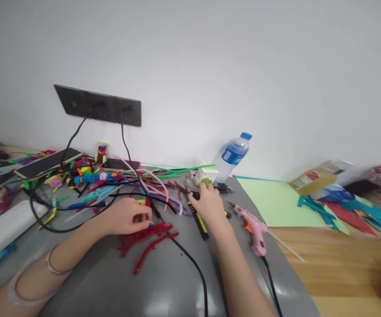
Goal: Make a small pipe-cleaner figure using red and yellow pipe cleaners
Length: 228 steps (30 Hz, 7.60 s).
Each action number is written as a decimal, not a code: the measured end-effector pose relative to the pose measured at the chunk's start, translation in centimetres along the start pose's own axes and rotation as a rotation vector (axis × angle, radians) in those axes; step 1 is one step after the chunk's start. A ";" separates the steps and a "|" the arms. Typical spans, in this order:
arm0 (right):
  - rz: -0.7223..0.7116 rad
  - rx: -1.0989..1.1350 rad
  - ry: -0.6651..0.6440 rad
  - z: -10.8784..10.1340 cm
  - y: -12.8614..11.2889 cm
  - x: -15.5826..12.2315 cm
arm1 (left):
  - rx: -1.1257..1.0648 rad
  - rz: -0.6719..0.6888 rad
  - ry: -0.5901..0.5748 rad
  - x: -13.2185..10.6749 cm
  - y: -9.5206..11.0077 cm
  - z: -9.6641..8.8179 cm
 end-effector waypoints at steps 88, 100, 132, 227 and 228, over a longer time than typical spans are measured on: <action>-0.378 1.562 -0.487 -1.8 -4.0 -0.6 | -0.076 0.185 0.801 -1.9 -0.1 -5.6; -0.264 1.636 -0.320 -1.7 -2.6 0.9 | -0.100 0.302 0.705 -1.7 1.0 -5.2; -0.220 1.642 -0.270 -1.8 -2.4 0.8 | -1.721 -0.127 0.959 -1.3 -5.0 -5.1; -0.083 1.945 -0.204 -2.3 -7.5 -1.7 | -1.434 -0.215 0.774 0.1 -4.0 -1.6; -0.058 1.937 -0.172 -2.1 -7.2 -1.6 | -1.426 -0.219 0.745 0.1 -3.9 -1.5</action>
Point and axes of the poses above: each hand's wrist, its own x-axis towards the middle knuckle, its own z-axis out of the palm, y = z × x, the point moved 7 cm from there along x, towards the middle knuckle, and after that the axes turned 14 degrees about -x, right-handed, at the moved point
